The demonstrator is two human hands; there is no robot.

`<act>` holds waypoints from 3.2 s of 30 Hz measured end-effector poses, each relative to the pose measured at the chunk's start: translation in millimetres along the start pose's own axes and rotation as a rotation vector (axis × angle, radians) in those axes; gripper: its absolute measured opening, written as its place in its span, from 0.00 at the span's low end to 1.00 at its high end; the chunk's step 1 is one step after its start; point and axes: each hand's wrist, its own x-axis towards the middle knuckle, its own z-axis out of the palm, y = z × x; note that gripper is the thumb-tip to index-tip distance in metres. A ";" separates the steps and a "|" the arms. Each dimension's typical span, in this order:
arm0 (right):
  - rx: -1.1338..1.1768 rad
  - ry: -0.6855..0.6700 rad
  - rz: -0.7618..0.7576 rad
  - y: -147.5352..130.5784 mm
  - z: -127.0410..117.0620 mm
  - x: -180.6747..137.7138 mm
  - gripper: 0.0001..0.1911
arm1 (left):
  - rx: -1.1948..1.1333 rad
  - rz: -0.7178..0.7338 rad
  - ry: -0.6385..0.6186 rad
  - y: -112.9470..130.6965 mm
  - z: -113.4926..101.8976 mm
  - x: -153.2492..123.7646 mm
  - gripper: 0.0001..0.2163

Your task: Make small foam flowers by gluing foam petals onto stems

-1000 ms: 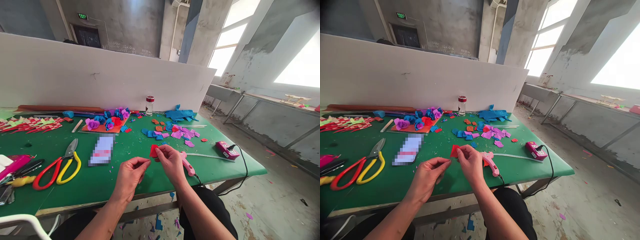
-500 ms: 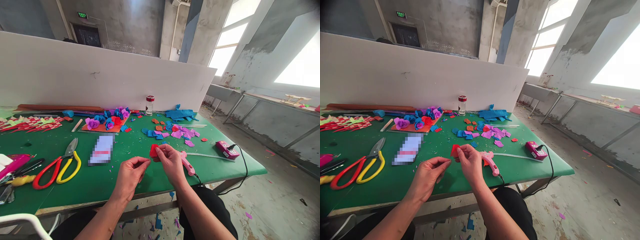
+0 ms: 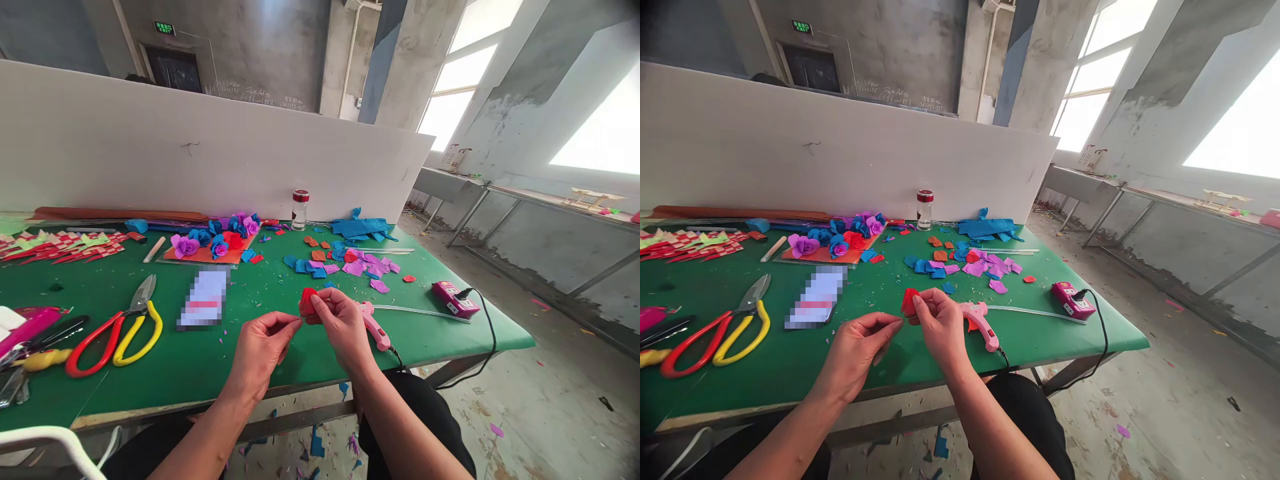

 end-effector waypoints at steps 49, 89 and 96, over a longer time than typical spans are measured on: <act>-0.191 0.188 -0.035 6.8 -8.8 7.0 0.15 | -0.027 -0.007 -0.035 -4.1 -3.1 3.5 0.14; 0.085 0.044 -0.018 11.6 3.1 -4.0 0.12 | 0.051 0.050 -0.003 -6.5 0.2 4.1 0.16; 0.176 0.060 0.007 10.9 5.4 -5.5 0.20 | 0.025 0.028 -0.002 -6.7 0.6 4.6 0.15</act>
